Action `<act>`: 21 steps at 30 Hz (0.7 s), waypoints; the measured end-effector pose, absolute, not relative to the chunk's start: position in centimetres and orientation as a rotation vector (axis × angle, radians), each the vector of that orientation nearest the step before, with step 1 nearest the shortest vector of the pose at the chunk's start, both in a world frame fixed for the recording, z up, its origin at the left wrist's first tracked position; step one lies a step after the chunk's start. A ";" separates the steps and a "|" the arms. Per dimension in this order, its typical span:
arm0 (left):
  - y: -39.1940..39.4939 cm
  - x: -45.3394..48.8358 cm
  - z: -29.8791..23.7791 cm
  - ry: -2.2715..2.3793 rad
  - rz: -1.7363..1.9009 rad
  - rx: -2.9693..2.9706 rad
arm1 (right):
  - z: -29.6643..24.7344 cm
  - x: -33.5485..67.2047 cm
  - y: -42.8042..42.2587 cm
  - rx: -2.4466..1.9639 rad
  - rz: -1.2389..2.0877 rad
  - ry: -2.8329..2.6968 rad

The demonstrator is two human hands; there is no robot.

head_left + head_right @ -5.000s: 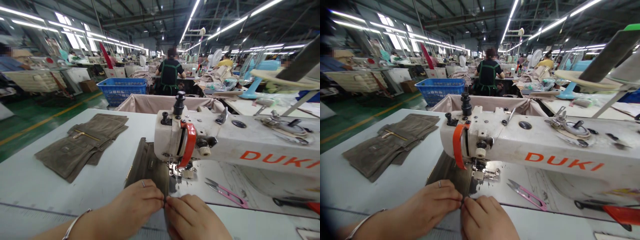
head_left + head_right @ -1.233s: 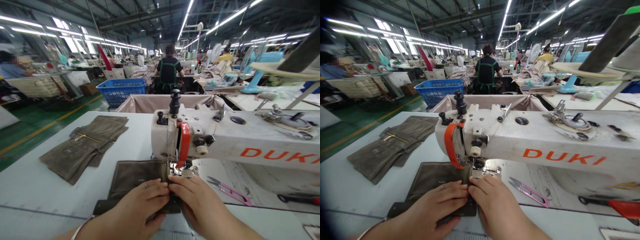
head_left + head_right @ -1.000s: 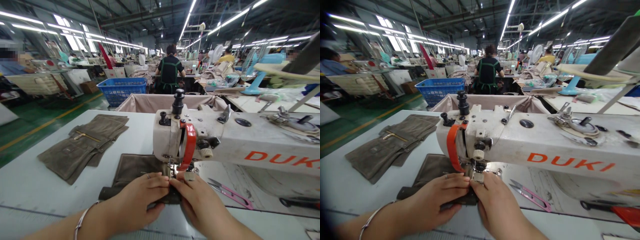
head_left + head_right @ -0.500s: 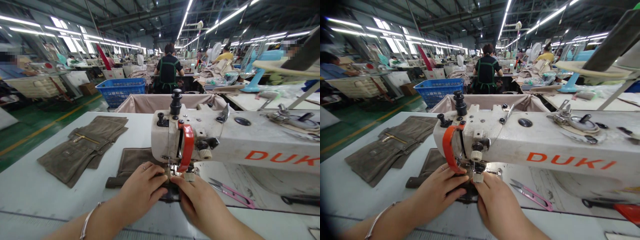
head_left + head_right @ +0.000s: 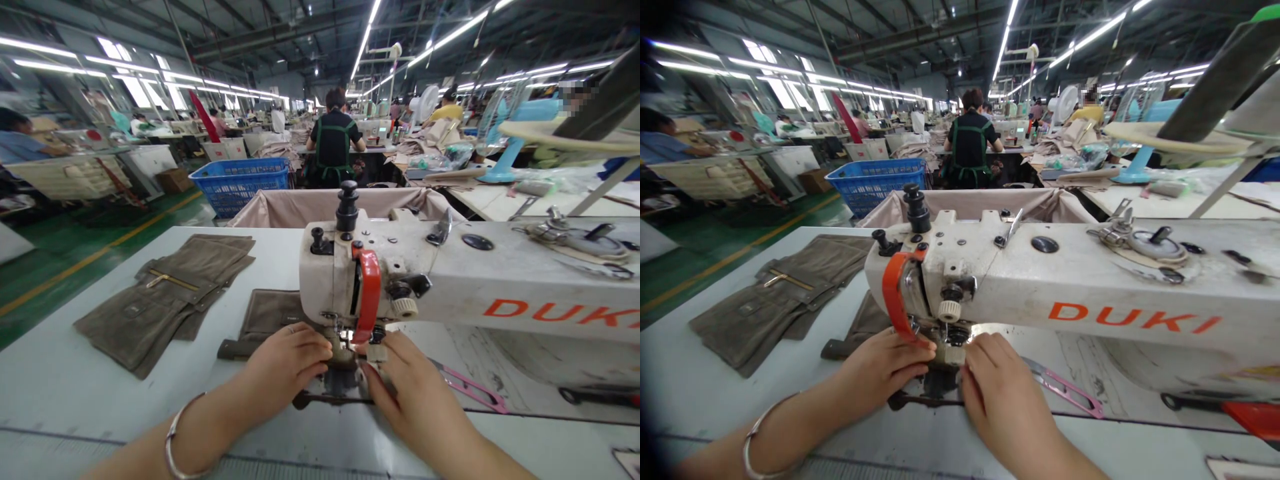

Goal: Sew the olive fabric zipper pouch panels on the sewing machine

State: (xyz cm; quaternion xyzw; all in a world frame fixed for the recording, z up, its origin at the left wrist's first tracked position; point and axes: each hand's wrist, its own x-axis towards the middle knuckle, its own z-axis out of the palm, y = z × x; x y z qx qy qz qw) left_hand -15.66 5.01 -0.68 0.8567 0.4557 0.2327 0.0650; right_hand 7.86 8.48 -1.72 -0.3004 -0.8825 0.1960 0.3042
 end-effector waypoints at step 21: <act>4.2 -13.8 -1.7 1.482 0.872 2.401 | -3.1 6.8 8.2 -0.668 0.417 -2.349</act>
